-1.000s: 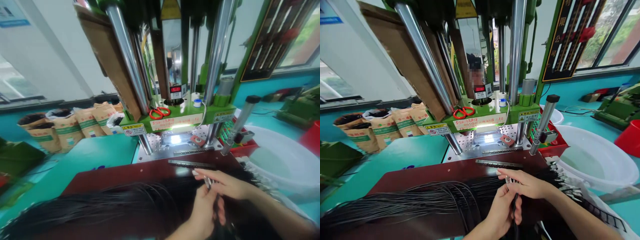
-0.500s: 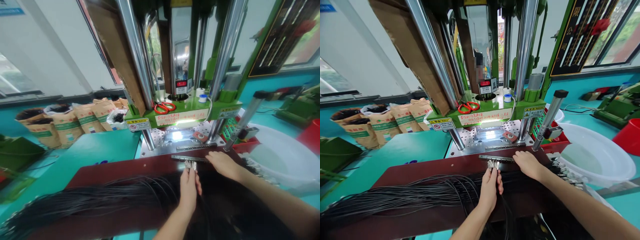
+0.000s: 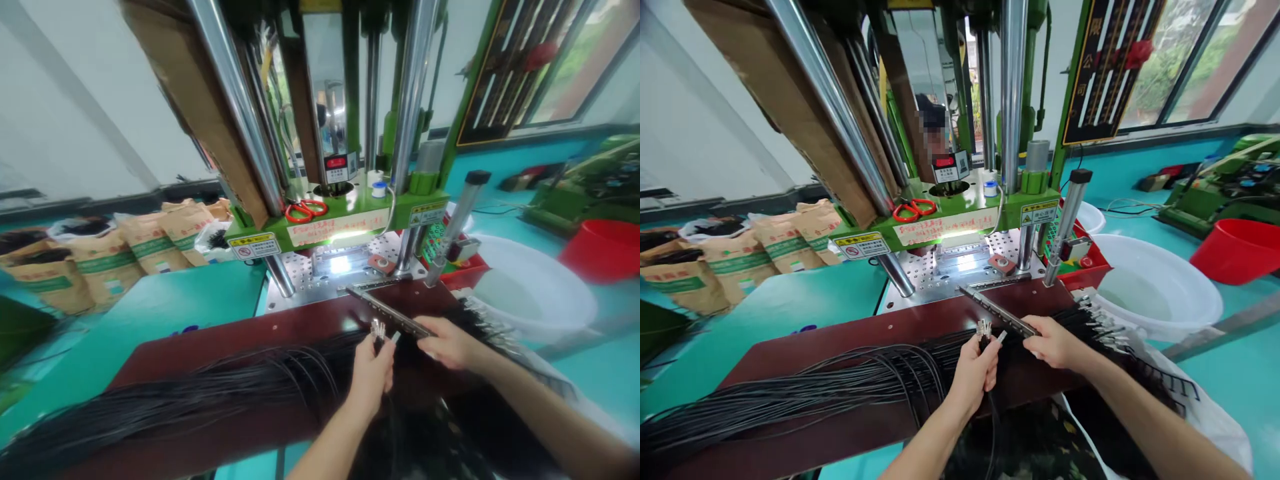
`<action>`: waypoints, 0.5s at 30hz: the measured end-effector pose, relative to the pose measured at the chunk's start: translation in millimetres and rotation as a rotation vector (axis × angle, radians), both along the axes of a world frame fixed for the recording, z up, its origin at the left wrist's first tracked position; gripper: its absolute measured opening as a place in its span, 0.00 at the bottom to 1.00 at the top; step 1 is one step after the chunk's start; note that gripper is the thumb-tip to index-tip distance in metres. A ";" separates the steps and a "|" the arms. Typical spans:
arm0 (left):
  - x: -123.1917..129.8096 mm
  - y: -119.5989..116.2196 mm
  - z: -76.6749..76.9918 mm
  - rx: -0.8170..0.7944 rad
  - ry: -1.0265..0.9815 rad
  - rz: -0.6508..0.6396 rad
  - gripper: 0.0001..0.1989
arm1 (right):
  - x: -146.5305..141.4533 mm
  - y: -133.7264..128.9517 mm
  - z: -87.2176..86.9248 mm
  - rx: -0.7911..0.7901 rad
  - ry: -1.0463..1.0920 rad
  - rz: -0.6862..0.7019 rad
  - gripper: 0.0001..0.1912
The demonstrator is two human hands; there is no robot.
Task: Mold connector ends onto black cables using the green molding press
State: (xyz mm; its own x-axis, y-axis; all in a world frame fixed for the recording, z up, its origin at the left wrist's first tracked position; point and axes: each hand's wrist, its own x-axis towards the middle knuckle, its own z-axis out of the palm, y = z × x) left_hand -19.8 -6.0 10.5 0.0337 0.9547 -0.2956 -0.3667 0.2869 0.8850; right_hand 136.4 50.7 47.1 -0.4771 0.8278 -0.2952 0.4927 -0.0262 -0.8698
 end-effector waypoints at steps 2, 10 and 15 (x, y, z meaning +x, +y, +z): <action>7.5 -1.0 0.5 -0.007 0.011 -0.075 0.18 | 1.9 -18.1 -16.5 -0.134 0.270 -0.209 0.15; 26.6 1.4 -3.7 -0.041 0.077 -0.207 0.16 | -0.1 -35.9 -35.9 -0.210 0.588 -0.422 0.23; 23.0 2.2 -7.3 -0.061 0.104 -0.191 0.15 | 0.3 -34.7 -40.7 -0.169 0.544 -0.404 0.24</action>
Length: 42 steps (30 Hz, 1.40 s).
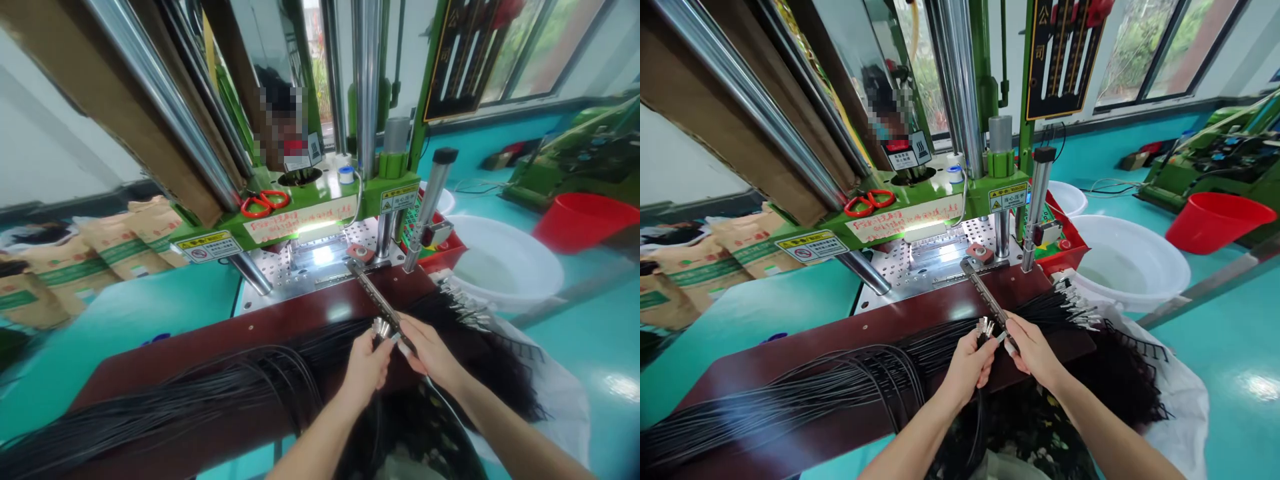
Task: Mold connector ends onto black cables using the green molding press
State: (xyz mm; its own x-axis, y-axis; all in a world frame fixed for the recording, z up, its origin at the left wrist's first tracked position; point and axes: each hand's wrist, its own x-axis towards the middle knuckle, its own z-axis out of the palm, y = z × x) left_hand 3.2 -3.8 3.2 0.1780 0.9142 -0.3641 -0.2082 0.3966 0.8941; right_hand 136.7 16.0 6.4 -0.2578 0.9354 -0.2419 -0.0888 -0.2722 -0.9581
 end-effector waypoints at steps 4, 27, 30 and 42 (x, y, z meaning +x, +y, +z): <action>-1.8 -0.3 0.9 -0.009 -0.030 0.005 0.15 | -1.4 -0.9 -1.7 -0.006 -0.032 -0.011 0.26; -0.9 6.1 6.3 0.051 -0.135 0.242 0.16 | 1.0 -2.5 4.6 -0.162 0.028 -0.139 0.26; 1.0 7.2 2.0 0.055 -0.019 0.194 0.17 | 1.2 -1.9 4.7 -0.134 0.060 -0.087 0.28; -2.6 7.8 0.2 0.044 0.082 0.184 0.18 | 3.6 -2.5 -5.5 0.034 -0.055 0.049 0.28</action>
State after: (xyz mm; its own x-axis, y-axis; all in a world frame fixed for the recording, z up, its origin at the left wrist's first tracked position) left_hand 0.6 4.0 3.4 -0.0219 0.9438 -0.3299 -0.1992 0.3192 0.9265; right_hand 140.3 13.5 0.9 -0.2904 0.9300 -0.2252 -0.0233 -0.2421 -0.9700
